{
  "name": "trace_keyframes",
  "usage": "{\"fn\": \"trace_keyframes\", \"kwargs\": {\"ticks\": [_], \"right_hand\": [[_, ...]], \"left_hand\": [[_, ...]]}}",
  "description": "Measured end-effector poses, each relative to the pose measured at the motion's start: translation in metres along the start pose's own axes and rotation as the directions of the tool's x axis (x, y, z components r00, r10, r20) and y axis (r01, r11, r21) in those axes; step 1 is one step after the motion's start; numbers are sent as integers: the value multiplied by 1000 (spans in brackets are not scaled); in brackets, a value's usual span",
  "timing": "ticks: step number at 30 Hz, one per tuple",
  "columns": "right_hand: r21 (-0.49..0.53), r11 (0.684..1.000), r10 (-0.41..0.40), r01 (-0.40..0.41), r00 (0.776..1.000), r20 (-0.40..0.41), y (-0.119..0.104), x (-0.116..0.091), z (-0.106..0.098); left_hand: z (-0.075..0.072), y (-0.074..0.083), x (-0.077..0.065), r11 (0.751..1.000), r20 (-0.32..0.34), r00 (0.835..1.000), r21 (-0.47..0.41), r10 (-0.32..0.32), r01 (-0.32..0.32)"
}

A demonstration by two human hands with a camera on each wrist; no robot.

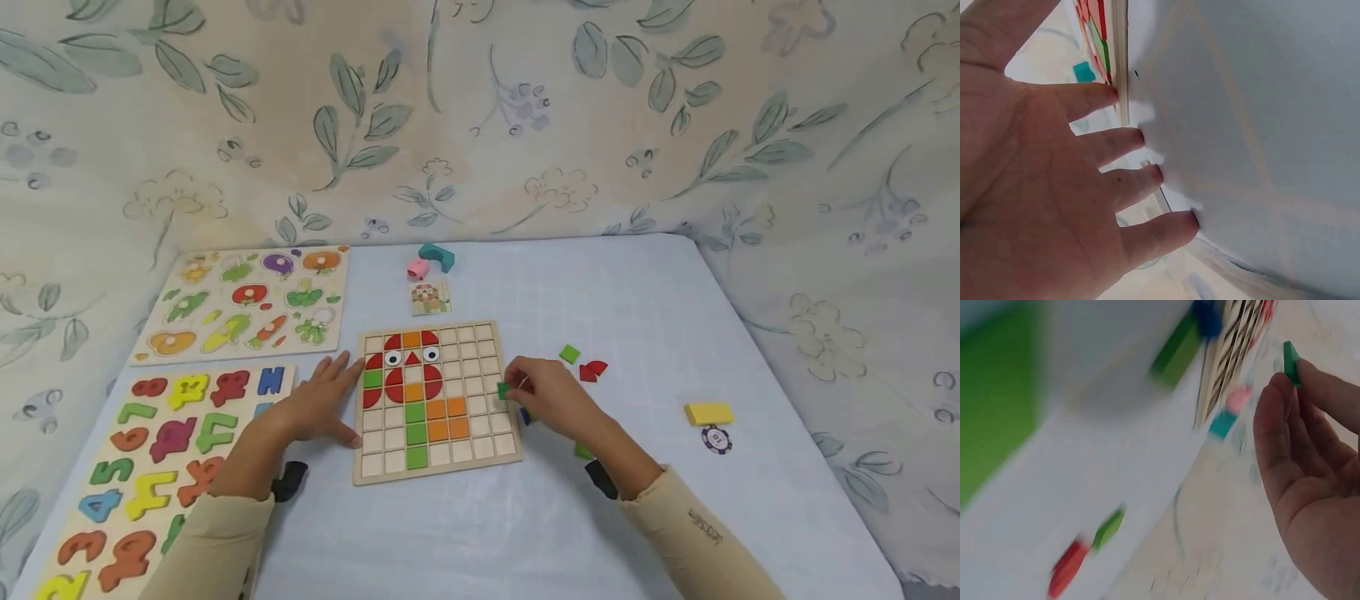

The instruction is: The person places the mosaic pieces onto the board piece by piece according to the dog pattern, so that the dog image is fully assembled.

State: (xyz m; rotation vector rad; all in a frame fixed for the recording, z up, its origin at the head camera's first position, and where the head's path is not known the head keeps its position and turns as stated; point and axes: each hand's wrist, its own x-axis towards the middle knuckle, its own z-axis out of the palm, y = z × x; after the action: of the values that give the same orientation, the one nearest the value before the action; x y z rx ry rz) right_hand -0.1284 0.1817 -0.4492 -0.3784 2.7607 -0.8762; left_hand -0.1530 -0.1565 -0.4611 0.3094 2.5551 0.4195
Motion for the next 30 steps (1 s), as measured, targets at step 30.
{"fn": "trace_keyframes", "kwargs": {"ticks": [30], "right_hand": [[-301,952,-26,58,994,111,9,0,-12]], "left_hand": [[-1,-1,0,1000,-1,1000,3,12,-12]]}}
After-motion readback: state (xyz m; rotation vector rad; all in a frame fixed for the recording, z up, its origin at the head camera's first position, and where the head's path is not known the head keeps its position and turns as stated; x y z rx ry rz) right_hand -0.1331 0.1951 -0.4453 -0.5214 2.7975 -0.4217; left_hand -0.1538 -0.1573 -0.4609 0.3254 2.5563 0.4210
